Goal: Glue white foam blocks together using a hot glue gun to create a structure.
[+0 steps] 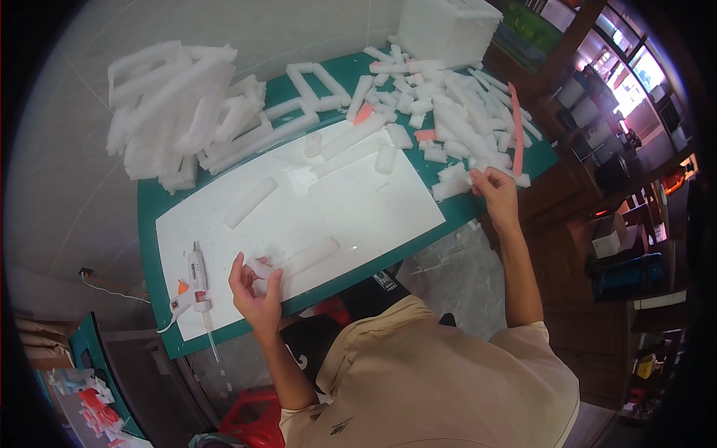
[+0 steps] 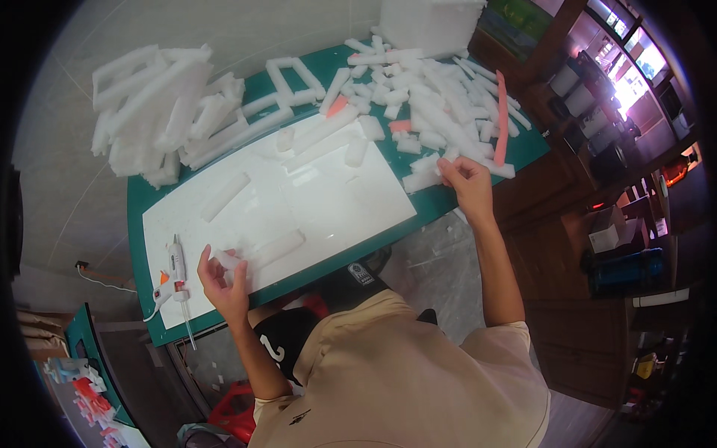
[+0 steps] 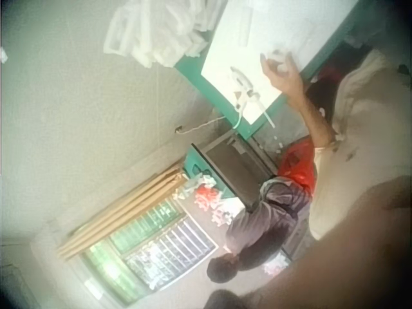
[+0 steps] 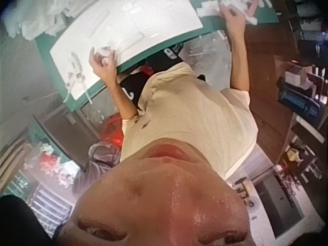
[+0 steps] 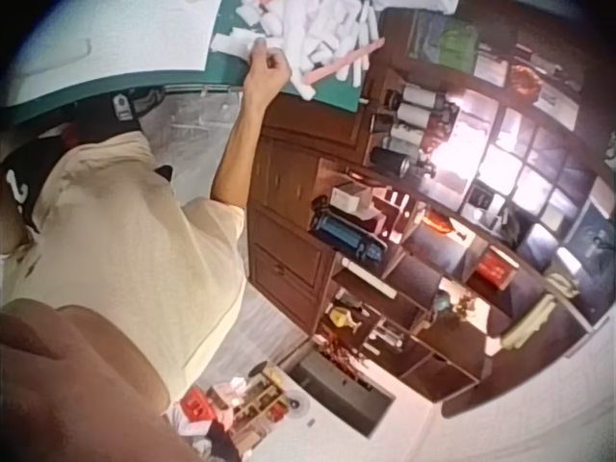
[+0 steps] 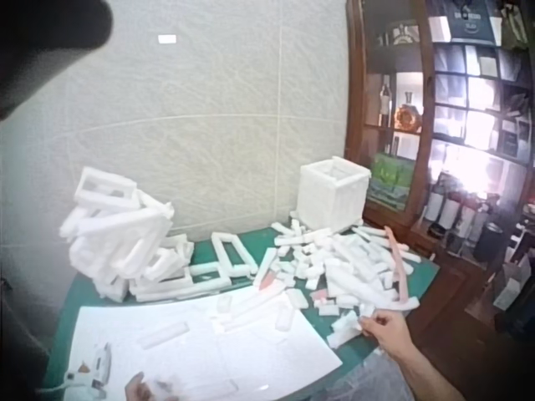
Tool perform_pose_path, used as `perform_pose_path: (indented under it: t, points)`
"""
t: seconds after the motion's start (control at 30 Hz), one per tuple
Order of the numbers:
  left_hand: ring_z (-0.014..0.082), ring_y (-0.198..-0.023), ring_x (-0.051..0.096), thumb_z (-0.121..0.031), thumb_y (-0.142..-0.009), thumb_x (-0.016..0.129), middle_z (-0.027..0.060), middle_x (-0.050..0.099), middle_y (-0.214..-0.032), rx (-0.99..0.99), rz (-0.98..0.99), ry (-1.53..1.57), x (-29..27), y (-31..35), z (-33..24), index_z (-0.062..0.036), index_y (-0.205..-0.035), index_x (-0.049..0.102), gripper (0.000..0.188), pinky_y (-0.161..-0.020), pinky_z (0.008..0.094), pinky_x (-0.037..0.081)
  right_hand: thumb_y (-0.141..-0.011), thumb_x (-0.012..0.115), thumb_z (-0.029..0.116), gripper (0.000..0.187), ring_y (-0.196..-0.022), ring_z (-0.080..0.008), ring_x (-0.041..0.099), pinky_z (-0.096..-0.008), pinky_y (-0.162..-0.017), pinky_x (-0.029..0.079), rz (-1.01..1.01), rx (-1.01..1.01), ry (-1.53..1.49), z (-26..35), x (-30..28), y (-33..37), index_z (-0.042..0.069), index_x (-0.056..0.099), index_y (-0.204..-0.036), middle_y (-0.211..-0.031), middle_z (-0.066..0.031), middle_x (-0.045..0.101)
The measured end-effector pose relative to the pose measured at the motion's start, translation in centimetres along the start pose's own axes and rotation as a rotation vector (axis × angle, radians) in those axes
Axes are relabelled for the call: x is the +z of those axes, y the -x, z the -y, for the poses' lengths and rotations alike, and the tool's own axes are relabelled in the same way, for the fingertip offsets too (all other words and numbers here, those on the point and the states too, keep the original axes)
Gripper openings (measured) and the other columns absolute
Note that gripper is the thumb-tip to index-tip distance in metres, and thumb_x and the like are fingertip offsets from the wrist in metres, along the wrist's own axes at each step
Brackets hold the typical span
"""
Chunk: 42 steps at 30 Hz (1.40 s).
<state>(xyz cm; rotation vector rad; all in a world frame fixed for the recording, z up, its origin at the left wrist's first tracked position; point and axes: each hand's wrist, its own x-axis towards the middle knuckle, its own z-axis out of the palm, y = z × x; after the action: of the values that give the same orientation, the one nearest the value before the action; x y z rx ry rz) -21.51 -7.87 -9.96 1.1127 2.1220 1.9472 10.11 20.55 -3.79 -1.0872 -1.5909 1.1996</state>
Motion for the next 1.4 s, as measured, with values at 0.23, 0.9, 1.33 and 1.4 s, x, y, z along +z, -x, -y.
perform_pose_path:
  t: [0.23, 0.9, 1.33, 1.4]
  points:
    - [0.0178, -0.094, 0.06, 0.004, -0.072, 0.076, 0.01, 0.057, -0.099, -0.021, -0.001, 0.005, 0.2, 0.0, 0.4, 0.0013, -0.134, 0.042, 0.071, -0.084, 0.029, 0.045, -0.088, 0.069, 0.021, 0.026, -0.059, -0.0036, 0.047, -0.0184, -0.057, 0.034, -0.063, -0.033, -0.038, -0.6, -0.5, 0.0, 0.004, 0.06, -0.07, -0.063, 0.0026, 0.055]
    - [0.0158, -0.091, 0.058, 0.005, -0.072, 0.075, 0.0116, 0.062, -0.099, -0.124, -0.04, 0.153, -0.5, -0.5, -1.7, 0.0016, -0.131, 0.042, 0.068, -0.086, 0.0276, 0.047, -0.091, 0.063, 0.011, 0.015, -0.084, -0.0097, 0.059, -0.0219, -0.071, 0.048, 0.06, -0.019, -0.152, -1.2, 1.8, -0.4, 0.008, 0.05, -0.098, -0.102, -0.0061, 0.063]
    - [0.0188, -0.101, 0.057, -0.005, -0.077, 0.073, 0.011, 0.058, -0.117, 0.02, 0.15, -0.375, -2.2, -4.4, -3.2, -0.0059, -0.129, 0.05, 0.057, -0.082, 0.031, 0.049, -0.088, 0.059, 0.002, 0.058, -0.098, -0.0136, 0.056, -0.0285, -0.083, 0.05, 0.497, 0.051, -0.286, 1.9, 9.3, 1.4, 0.008, 0.036, -0.141, -0.116, -0.0096, 0.056]
    - [0.0198, -0.104, 0.056, -0.006, -0.076, 0.073, 0.0112, 0.056, -0.122, 0.141, 0.191, -0.433, -2.4, -4.9, -3.4, -0.0062, -0.129, 0.051, 0.057, -0.082, 0.0325, 0.049, -0.088, 0.059, 0.002, 0.058, -0.099, -0.014, 0.056, -0.0289, -0.084, 0.05, 0.531, 0.056, -0.321, 2.4, 9.8, 2.0, 0.008, 0.035, -0.142, -0.116, -0.0098, 0.056]
